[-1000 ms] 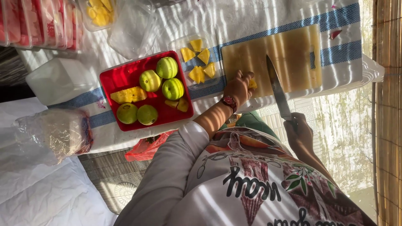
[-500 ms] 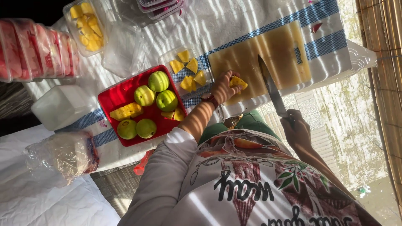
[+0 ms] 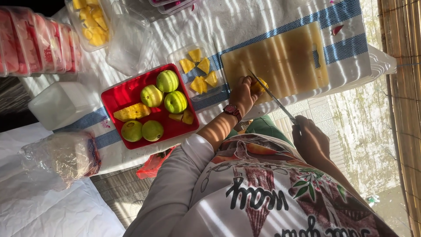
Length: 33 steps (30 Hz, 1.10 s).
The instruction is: Cutting fruit into pieces and packing them into plastic containers for sale or storage.
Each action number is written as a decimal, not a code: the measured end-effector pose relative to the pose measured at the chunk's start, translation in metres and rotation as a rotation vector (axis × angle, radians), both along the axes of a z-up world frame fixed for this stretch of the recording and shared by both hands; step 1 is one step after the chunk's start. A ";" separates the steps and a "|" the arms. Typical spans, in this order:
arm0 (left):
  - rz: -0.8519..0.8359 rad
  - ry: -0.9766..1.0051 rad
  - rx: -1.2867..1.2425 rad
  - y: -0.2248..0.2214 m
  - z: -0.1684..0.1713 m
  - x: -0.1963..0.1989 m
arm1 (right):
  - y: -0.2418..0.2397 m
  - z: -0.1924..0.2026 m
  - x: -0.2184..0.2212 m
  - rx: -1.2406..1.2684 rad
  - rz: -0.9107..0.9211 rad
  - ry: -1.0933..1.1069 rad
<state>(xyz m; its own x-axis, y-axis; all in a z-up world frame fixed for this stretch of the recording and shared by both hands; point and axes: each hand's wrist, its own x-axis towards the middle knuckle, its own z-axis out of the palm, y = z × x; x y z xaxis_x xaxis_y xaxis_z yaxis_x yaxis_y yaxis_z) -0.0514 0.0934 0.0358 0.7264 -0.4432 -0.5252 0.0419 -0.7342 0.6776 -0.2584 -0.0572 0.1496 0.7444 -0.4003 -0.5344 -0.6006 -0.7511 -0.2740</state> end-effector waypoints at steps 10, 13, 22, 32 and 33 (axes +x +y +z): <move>-0.053 -0.019 0.035 0.003 0.002 0.001 | -0.004 -0.001 0.014 0.000 0.092 0.283; -0.050 0.030 0.014 0.003 0.020 0.004 | -0.011 -0.009 0.017 0.011 0.125 0.359; 0.009 0.121 0.011 0.000 0.017 0.006 | -0.015 -0.027 0.039 0.164 0.177 0.426; -0.725 -0.133 0.324 -0.041 0.038 0.050 | -0.043 -0.051 0.037 0.295 0.187 0.304; -0.723 -0.136 0.324 -0.051 0.017 0.053 | -0.044 -0.046 0.040 0.293 0.189 0.302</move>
<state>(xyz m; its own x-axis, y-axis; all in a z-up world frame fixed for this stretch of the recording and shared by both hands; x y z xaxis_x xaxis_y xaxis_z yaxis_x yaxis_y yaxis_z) 0.0018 0.0424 0.0525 0.3846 -0.6694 -0.6356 -0.5867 -0.7089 0.3915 -0.2188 -0.1015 0.1038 0.5834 -0.0723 -0.8089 -0.5462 -0.7721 -0.3249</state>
